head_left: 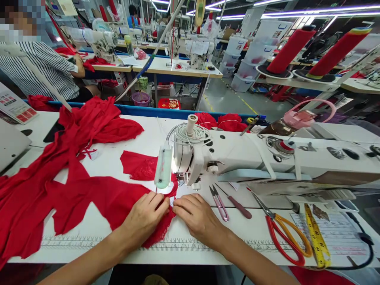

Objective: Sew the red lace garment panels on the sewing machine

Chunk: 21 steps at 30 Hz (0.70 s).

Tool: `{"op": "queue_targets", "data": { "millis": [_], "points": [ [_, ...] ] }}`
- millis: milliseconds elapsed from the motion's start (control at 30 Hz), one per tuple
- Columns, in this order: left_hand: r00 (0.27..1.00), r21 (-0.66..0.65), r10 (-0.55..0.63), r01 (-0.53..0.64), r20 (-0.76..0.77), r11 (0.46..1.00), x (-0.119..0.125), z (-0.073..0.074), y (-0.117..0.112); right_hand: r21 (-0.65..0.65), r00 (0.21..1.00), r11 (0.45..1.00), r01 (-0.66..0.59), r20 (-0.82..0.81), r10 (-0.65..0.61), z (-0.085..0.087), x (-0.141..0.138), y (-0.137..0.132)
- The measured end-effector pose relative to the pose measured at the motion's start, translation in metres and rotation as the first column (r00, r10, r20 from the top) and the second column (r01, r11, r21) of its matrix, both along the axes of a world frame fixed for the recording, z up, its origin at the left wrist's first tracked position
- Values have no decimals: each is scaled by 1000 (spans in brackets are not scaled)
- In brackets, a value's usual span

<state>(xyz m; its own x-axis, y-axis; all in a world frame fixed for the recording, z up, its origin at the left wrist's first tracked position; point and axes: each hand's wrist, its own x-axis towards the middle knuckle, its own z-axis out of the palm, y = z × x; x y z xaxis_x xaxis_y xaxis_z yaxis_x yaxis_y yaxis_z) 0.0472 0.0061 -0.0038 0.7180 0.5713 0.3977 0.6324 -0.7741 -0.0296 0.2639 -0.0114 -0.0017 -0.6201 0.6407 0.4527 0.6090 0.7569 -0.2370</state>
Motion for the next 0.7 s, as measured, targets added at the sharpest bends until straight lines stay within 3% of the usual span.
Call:
{"op": "queue_targets", "data": {
  "millis": [133, 300, 367, 500, 700],
  "points": [
    [995, -140, 60, -49, 80, 989, -3, 3, -4, 5, 999, 1000, -15, 29, 15, 2, 4, 3],
    [999, -25, -11, 11, -30, 1000, -3, 9, 2, 33, 1000, 999, -10, 29, 9, -1, 4, 2],
    [999, -71, -22, 20, -39, 997, -4, 9, 4, 71, 1000, 997, 5, 10, -5, -3, 3, 0],
    [996, -180, 15, 1, 87, 984, -7, 5, 1, 113, 1000, 993, 27, -3, -27, -7, 3, -5],
    [986, -123, 6, 14, 164, 992, -8, 1, -1, 83, 999, 995, 47, -7, -46, -10, 5, -4]
  ]
}}
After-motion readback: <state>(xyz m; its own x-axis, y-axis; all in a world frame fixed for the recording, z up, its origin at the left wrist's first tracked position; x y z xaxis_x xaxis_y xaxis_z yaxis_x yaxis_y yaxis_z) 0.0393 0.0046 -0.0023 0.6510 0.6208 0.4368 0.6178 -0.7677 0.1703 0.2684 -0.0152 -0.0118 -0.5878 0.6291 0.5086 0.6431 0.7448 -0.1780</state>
